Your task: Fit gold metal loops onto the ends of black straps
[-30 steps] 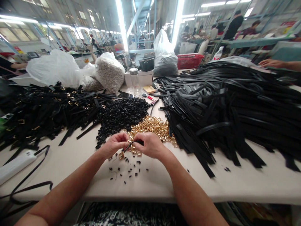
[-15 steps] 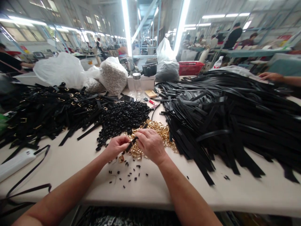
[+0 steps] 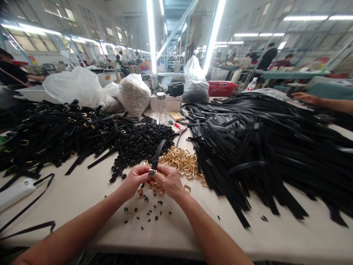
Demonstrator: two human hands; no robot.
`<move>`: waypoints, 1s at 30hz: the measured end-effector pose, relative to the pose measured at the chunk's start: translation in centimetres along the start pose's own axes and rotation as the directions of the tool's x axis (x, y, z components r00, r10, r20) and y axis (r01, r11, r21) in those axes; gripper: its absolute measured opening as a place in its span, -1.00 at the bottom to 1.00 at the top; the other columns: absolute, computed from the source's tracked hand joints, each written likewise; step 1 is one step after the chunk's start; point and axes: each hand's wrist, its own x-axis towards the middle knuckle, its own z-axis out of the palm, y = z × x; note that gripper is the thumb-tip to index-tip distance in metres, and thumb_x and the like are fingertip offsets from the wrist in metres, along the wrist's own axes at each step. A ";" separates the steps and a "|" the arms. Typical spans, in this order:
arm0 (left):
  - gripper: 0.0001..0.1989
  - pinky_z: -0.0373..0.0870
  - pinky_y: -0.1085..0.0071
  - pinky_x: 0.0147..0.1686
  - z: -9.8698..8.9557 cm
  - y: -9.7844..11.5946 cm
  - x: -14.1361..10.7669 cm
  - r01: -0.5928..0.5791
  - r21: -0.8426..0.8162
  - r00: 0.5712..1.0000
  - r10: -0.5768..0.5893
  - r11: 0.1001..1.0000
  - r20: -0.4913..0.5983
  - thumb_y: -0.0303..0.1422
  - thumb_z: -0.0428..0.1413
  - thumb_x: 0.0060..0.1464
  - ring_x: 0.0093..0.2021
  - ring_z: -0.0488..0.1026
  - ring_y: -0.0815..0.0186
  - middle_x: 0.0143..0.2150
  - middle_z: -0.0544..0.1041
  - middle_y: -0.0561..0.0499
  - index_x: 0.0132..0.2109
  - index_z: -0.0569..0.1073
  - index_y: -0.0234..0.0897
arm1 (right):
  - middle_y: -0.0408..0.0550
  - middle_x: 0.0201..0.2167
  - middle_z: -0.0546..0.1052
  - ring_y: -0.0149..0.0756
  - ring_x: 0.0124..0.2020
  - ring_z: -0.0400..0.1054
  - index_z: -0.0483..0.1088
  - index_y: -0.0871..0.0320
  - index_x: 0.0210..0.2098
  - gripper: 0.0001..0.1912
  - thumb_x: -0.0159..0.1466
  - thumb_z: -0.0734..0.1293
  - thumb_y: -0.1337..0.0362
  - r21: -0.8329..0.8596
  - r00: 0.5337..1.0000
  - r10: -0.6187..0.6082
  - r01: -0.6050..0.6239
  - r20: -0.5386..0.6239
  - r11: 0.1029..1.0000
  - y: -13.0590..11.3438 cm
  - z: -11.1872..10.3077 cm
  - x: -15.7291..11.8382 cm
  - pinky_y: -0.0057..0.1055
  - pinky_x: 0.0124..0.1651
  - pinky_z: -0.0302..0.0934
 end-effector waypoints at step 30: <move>-0.88 0.23 0.42 -0.39 -10.3 4.2 -2.1 -0.016 0.977 0.994 0.107 0.212 -0.007 -0.32 0.18 -0.04 -0.43 0.39 0.31 -0.43 0.52 0.03 -0.34 0.57 -0.24 | -0.09 -0.52 0.54 -0.40 -0.55 0.40 0.45 0.19 -0.38 -0.70 0.18 0.36 0.05 -0.006 0.988 0.155 -0.155 -0.014 0.988 0.4 0.0 0.2 -0.48 -0.47 0.31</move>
